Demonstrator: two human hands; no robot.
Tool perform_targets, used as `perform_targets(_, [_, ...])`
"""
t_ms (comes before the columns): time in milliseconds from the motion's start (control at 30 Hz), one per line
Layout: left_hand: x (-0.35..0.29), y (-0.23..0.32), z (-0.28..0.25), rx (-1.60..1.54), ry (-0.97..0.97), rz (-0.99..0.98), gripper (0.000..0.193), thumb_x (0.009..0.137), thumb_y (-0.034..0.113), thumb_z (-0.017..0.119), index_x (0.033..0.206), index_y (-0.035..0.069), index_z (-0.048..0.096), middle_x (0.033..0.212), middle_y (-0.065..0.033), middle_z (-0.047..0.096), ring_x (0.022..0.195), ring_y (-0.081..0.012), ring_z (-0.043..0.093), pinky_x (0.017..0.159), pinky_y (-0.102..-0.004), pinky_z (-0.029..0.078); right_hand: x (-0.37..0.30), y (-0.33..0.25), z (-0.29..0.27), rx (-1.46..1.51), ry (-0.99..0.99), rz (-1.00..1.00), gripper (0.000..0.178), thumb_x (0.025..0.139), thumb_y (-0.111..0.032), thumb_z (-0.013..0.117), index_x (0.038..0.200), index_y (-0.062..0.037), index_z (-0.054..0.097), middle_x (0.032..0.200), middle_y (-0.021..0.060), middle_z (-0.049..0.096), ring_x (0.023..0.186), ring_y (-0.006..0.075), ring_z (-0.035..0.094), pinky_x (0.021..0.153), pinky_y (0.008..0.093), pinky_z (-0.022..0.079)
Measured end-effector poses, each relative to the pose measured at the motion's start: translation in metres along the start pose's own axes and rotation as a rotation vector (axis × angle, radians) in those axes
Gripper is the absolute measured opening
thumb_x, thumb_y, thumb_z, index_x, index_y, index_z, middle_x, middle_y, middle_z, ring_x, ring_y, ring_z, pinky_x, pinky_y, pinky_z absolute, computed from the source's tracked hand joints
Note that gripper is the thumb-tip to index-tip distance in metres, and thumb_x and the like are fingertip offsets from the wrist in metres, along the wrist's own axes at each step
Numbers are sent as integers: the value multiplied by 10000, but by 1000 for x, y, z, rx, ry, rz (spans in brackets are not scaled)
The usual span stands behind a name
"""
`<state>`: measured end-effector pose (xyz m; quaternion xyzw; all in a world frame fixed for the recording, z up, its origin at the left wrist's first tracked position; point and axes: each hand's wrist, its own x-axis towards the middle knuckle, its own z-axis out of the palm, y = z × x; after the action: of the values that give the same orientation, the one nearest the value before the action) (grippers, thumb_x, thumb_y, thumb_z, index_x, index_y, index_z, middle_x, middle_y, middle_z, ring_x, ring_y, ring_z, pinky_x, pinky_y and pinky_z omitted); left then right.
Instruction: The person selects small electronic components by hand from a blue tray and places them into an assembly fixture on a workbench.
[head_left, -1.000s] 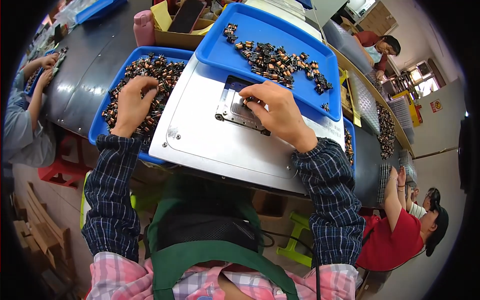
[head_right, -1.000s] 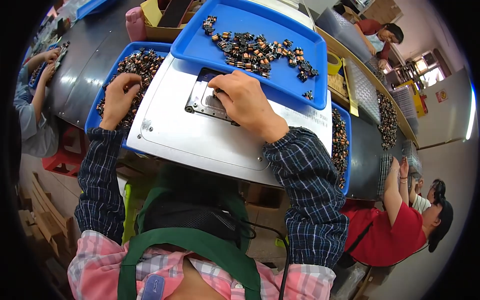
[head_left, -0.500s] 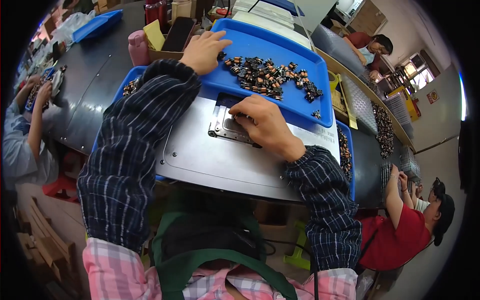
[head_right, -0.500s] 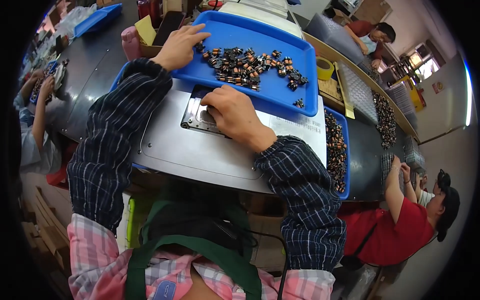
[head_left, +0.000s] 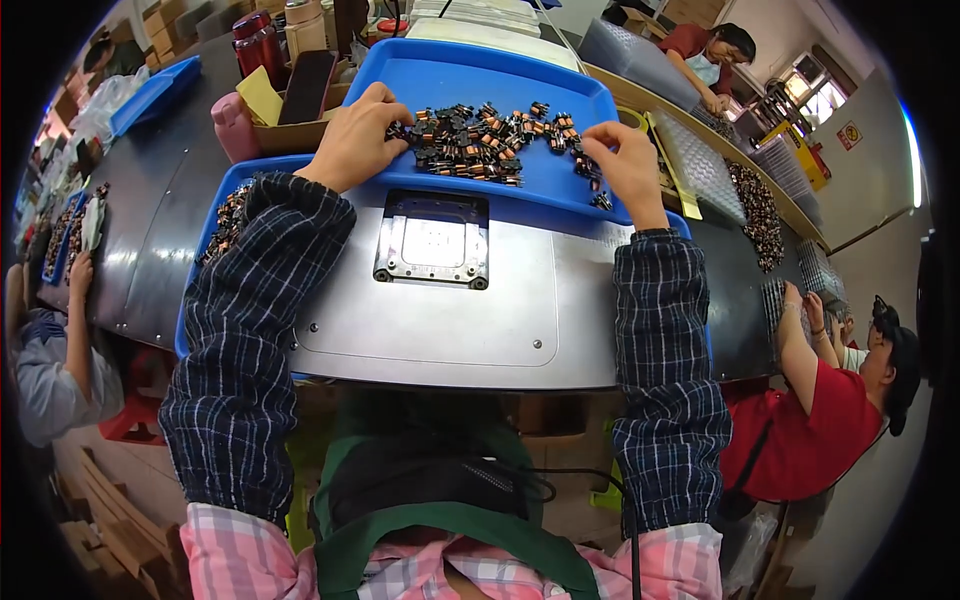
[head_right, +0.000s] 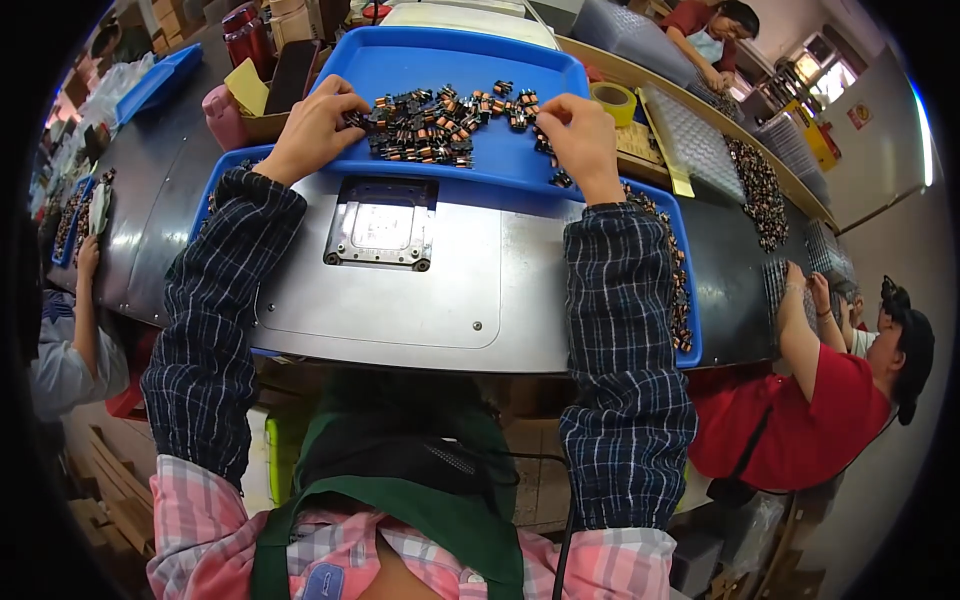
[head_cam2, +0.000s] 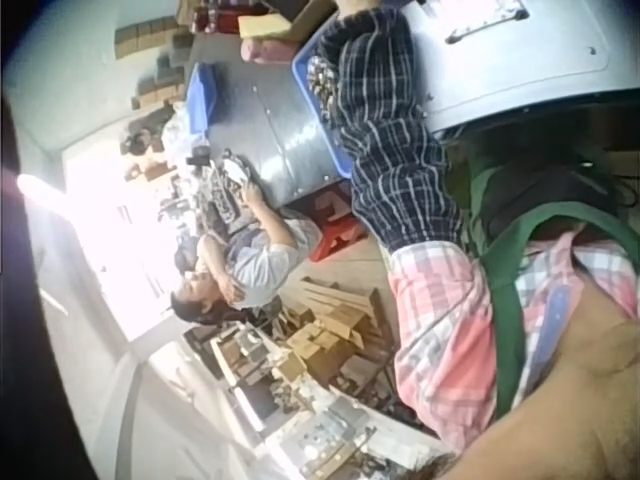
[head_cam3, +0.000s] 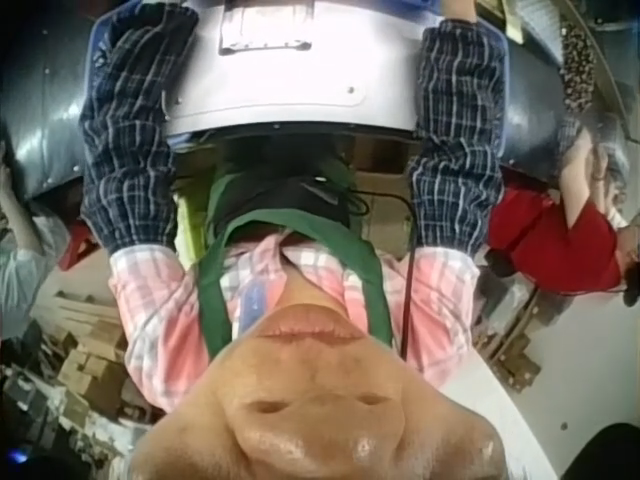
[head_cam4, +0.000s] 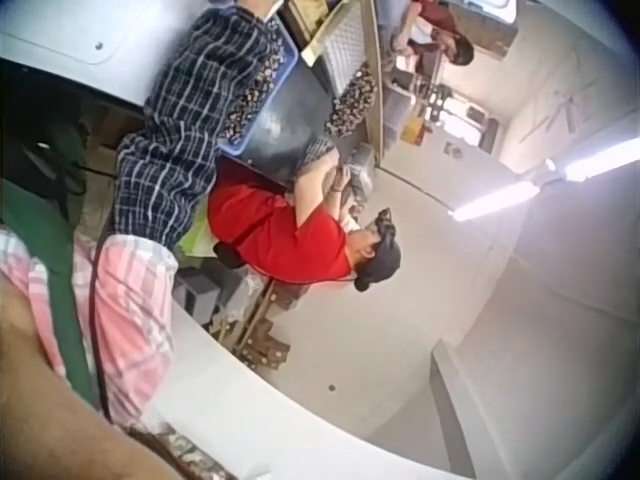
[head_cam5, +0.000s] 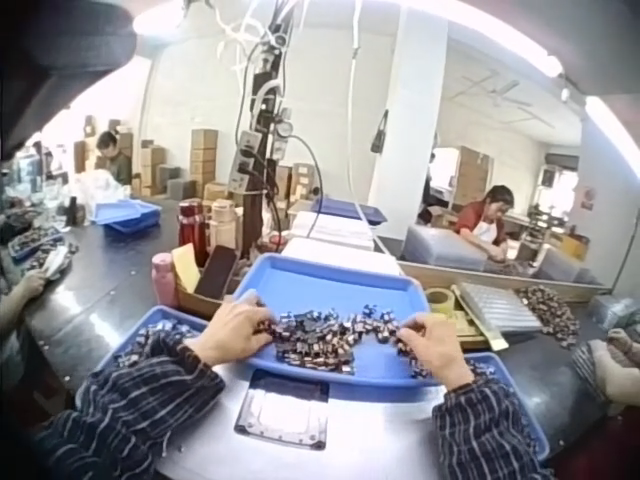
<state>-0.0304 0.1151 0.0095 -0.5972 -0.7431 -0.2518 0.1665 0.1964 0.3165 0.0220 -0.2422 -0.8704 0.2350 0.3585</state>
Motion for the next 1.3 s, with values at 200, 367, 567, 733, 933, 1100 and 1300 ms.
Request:
perform_targets(200, [-4, 10, -6, -120, 83, -93, 185, 675, 32, 542, 855, 48, 581, 948, -106, 513, 800, -273, 542, 694, -351, 439, -1, 3, 0, -547, -26, -98, 227, 682, -251, 661, 815, -70, 628, 718, 95, 629, 677, 229, 609, 643, 325, 467])
perform_targets(367, [-9, 6, -5, -253, 185, -159, 190, 697, 17, 522, 878, 44, 575, 898, -102, 541, 796, -263, 545, 688, -341, 436, -5, -3, 0, -513, -122, -72, 287, 683, -235, 668, 908, -67, 610, 726, 93, 632, 690, 225, 613, 650, 319, 470])
perform_targets(567, [-12, 3, 0, -100, 100, -78, 202, 710, 79, 608, 909, 47, 599, 829, -68, 545, 686, -189, 527, 658, -302, 428, 0, 8, -29, -266, -50, -12, 297, 675, -225, 660, 913, -55, 606, 769, 115, 634, 737, 270, 609, 629, 348, 476])
perform_targets(733, [-7, 8, -7, -76, -59, -192, 232, 691, 126, 645, 906, 69, 581, 861, -79, 535, 875, -253, 527, 733, -344, 417, -8, -15, -11, -725, -290, 21, 297, 653, -167, 668, 929, -75, 607, 716, 75, 628, 688, 230, 604, 617, 343, 453])
perform_targets(933, [-3, 7, -12, -106, -110, -168, 215, 679, 102, 625, 875, 46, 558, 812, -111, 588, 796, -292, 556, 711, -376, 432, -5, -6, -13, -456, -312, -30, 317, 625, -123, 647, 930, -49, 601, 686, 90, 614, 664, 235, 596, 610, 325, 449])
perform_targets(1100, [-7, 8, -1, -323, 188, -165, 214, 740, 82, 559, 947, 31, 575, 825, -128, 611, 750, -241, 589, 682, -322, 457, -3, 4, -14, -504, -197, -23, 297, 628, -126, 643, 910, -39, 610, 670, 101, 599, 647, 236, 588, 607, 329, 447])
perform_targets(1300, [-15, 4, -11, -899, 389, -386, 193, 839, 47, 480, 995, 1, 583, 874, -38, 600, 740, -86, 572, 634, -200, 459, -6, -8, -14, -461, -304, -81, 293, 627, -143, 665, 899, -44, 618, 679, 120, 599, 647, 248, 590, 611, 330, 452])
